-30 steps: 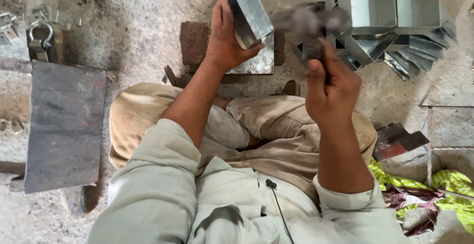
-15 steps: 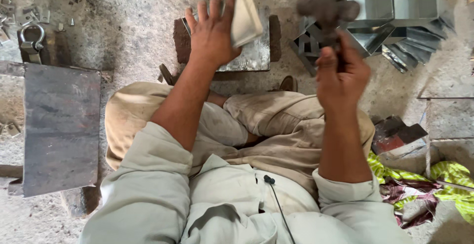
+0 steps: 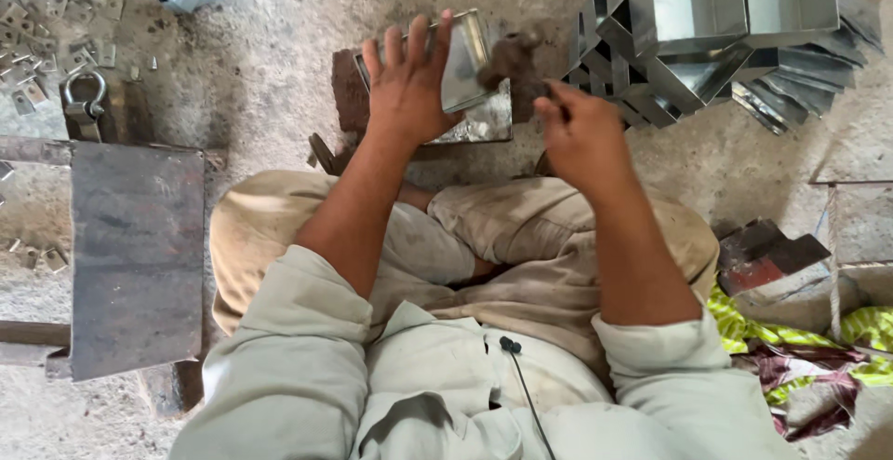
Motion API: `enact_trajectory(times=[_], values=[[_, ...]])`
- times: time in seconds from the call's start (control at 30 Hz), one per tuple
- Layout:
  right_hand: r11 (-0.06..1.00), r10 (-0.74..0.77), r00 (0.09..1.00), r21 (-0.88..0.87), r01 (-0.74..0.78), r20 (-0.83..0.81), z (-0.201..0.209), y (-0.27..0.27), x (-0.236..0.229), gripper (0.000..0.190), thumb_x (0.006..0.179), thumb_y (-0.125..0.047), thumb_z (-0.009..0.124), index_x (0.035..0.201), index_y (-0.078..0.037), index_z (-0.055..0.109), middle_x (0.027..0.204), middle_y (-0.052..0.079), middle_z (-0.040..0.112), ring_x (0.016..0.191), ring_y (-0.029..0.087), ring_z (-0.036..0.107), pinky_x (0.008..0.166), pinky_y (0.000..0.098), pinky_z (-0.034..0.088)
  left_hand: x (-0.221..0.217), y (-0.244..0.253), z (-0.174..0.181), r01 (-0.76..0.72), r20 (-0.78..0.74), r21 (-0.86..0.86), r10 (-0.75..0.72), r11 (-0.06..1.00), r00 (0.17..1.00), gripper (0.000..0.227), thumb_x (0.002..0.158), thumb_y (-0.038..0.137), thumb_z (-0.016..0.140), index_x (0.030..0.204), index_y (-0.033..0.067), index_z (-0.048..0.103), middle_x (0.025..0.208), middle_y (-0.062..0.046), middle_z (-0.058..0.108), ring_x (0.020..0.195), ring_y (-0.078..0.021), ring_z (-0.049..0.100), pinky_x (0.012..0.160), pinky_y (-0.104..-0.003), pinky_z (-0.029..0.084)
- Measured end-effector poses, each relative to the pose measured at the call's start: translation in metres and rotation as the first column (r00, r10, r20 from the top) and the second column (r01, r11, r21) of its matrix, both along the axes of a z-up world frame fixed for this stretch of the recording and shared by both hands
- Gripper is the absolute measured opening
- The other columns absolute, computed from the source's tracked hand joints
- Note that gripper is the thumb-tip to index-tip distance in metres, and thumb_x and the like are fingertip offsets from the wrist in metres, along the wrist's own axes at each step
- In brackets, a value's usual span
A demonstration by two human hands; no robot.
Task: The person sits cross-legged on the floor and repeatedly hammers a rectangular metal box placed on a small anvil. They use a hammer to strike the metal box, adjusting its position frequently to work on different sides.
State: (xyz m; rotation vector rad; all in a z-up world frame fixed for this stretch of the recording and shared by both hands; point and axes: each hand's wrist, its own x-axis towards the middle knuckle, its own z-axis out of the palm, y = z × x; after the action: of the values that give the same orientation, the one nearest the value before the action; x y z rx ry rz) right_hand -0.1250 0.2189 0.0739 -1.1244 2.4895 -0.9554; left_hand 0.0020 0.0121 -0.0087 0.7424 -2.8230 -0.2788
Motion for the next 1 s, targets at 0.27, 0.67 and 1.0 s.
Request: enact_trajectory(times=[0.27, 0.67, 1.0], values=[[0.894, -0.085, 0.948, -0.396, 0.208, 0.307, 0.024, 0.033, -0.010, 0.032, 0.105, -0.011, 0.076, 0.134, 0.000, 0.070, 0.081, -0.002, 0.064, 0.065, 0.004, 0.052, 0.054, 0.0226, 0.041, 0.000, -0.009, -0.009, 0.143, -0.536, 0.117, -0.059, 0.983, 0.842, 0.143, 0.070, 0.057, 0.100, 0.163, 0.0105, 0.001, 0.158, -0.026, 0.024, 0.143, -0.0458, 0.032, 0.117, -0.063, 0.032], [0.668, 0.060, 0.998, -0.743, -0.031, 0.013, 0.019, 0.050, 0.003, 0.025, 0.116, -0.017, 0.069, 0.132, 0.001, 0.067, 0.097, 0.015, 0.072, 0.073, 0.019, 0.067, 0.066, 0.0305, 0.054, -0.008, -0.005, -0.031, 0.248, -0.654, 0.245, -0.029, 0.937, 0.756, 0.147, 0.078, 0.050, 0.102, 0.164, 0.0105, -0.010, 0.161, -0.028, 0.022, 0.148, -0.0481, 0.036, 0.121, -0.052, 0.044], [0.963, -0.010, 0.991, -0.267, -0.025, -0.131, 0.017, 0.019, 0.015, 0.045, 0.106, -0.027, 0.074, 0.139, 0.001, 0.065, 0.076, 0.009, 0.064, 0.064, 0.014, 0.057, 0.057, 0.0305, 0.047, -0.006, -0.005, -0.030, 0.195, -0.658, 0.210, -0.009, 0.958, 0.753, 0.147, 0.075, 0.050, 0.103, 0.165, 0.0106, -0.008, 0.160, -0.029, 0.023, 0.148, -0.0488, 0.033, 0.122, -0.053, 0.040]])
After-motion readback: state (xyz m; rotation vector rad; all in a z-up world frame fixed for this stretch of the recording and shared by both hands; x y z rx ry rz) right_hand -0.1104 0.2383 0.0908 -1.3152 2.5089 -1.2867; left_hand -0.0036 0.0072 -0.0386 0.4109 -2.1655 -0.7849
